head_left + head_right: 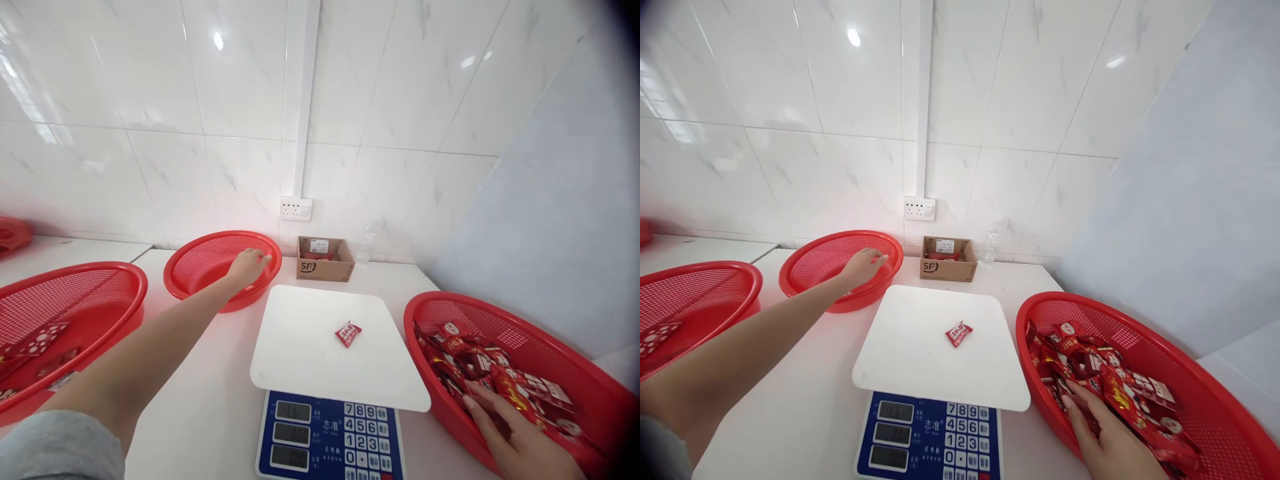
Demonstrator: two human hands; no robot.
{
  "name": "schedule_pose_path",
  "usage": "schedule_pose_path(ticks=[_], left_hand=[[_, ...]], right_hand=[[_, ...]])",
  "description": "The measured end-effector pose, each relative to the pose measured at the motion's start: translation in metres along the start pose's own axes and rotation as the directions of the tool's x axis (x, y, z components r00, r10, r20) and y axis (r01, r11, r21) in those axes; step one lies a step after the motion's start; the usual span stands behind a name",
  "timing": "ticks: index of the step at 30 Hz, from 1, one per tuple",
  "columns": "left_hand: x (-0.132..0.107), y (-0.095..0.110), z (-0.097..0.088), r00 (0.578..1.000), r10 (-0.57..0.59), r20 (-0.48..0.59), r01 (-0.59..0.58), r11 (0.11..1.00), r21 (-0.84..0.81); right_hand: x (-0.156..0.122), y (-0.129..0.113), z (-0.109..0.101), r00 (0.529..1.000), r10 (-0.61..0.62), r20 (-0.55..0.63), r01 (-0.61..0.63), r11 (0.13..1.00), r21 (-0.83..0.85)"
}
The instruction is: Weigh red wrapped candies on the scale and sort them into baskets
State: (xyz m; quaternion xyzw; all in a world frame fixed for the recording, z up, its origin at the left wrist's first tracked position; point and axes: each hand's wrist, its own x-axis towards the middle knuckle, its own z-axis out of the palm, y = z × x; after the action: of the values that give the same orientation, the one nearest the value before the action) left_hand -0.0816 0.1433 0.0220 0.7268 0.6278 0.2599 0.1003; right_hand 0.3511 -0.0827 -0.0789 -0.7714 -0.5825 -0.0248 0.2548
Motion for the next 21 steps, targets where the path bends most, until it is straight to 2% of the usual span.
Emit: schedule_pose_path(ticks=[2,4,7,10,13,15,17,21], left_hand=[[-0.007,0.021,0.017,0.99,0.117,0.077,-0.117,0.993,-0.004],[-0.019,0.05,0.035,0.952,0.257,0.166,-0.256,0.966,-0.031],[-0.045,0.094,0.059,0.84,0.444,0.311,-0.439,0.894,-0.09],[-0.069,0.124,0.078,0.718,0.542,0.438,-0.555,0.825,-0.111],[-0.081,0.133,0.09,0.664,0.567,0.487,-0.605,0.791,-0.096],[-0.081,0.13,0.091,0.665,0.577,0.475,-0.615,0.783,-0.089],[-0.075,0.121,0.083,0.7,0.572,0.427,-0.602,0.794,-0.078],[-0.054,0.087,0.04,0.864,0.461,0.203,-0.471,0.882,-0.002]], right_hand=[[-0.001,-0.014,-0.011,0.995,0.067,0.074,-0.064,0.997,-0.042],[-0.002,-0.025,-0.018,0.986,0.12,0.113,-0.112,0.991,-0.068],[-0.002,-0.034,-0.023,0.979,0.152,0.135,-0.142,0.987,-0.08],[-0.003,-0.034,-0.023,0.98,0.146,0.135,-0.137,0.988,-0.074],[-0.003,-0.027,-0.019,0.985,0.133,0.112,-0.127,0.99,-0.057],[-0.003,-0.021,-0.016,0.987,0.124,0.098,-0.119,0.991,-0.056],[-0.003,-0.016,-0.013,0.99,0.113,0.089,-0.108,0.992,-0.06],[-0.002,-0.017,-0.011,0.988,0.115,0.106,-0.111,0.993,-0.044]])
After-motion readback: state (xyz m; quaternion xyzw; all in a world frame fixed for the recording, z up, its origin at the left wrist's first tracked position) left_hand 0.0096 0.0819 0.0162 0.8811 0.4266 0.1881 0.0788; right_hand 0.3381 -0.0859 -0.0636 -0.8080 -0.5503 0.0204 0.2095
